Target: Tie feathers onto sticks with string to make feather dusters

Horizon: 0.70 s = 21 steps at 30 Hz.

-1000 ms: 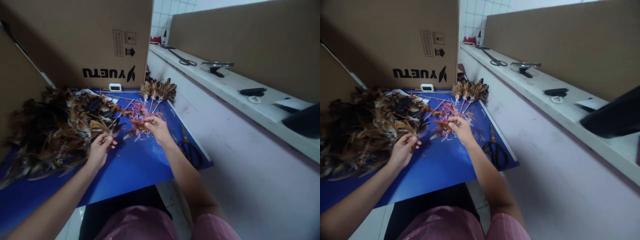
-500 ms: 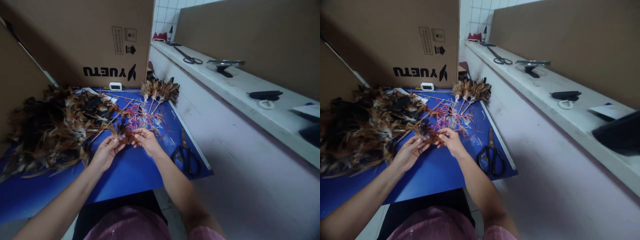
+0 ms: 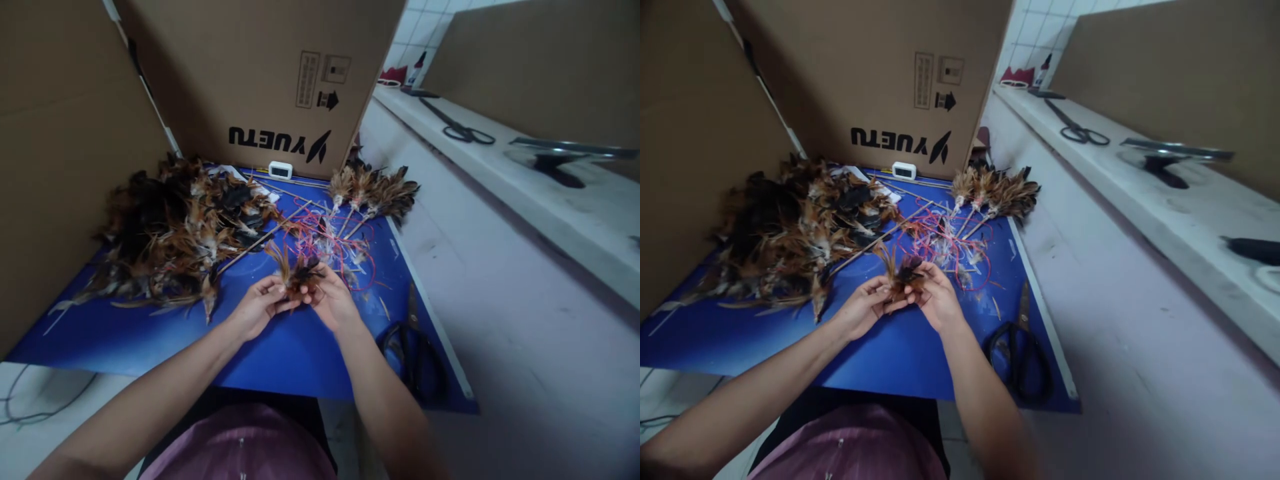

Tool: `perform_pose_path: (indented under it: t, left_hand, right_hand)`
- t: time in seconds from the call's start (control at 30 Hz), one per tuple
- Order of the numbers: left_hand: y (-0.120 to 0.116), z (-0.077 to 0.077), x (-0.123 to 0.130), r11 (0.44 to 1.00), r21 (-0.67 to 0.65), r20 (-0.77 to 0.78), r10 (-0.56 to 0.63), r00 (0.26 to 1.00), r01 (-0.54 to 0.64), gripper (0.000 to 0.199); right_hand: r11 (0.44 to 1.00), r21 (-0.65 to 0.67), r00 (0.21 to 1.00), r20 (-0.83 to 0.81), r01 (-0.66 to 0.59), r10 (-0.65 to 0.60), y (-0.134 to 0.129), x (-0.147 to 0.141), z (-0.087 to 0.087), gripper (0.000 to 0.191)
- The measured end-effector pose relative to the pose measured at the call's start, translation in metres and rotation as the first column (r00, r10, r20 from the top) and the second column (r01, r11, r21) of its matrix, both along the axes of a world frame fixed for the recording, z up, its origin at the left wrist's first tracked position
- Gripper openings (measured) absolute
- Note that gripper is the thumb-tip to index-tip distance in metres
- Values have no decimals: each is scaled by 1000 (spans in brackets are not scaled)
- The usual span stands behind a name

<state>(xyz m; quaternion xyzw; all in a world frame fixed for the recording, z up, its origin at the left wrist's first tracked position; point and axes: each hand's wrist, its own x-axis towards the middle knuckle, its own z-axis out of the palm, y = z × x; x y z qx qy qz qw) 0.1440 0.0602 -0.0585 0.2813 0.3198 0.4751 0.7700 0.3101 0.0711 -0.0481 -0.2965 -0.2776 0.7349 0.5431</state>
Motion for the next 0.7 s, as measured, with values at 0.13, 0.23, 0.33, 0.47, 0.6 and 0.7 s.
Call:
perform_pose_path:
  t: [0.13,0.23,0.33,0.47,0.6,0.7]
  left_hand:
    - [-3,1,1,999,23,-11,-22,1000,22,17]
    - [-5,3,2,1000,5,-6,-11,1000,11,20]
    - [-7,4,2,1000,-19,-11,8,1000,-8,21]
    - [-9,3,0,998,-32,-40,49,998,-50,25]
    - [-10,7,-14,991,-25,-97,129,987,-132,27]
    - [-5,13,-36,976,48,-193,218,957,-212,28]
  right_hand:
    - [1000,-27,1000,1,16,-16,0,-3,1,26]
    - [999,-33,1000,-1,22,-22,-1,-4,3,29]
    - [999,-37,1000,-3,30,-30,-1,-4,3,27]
    - [997,-46,998,34,57,-56,0,-4,-1,26]
    - [989,-91,986,126,121,-109,1,-4,-4,31]
    - [978,-108,965,216,178,-151,1,-2,-4,34]
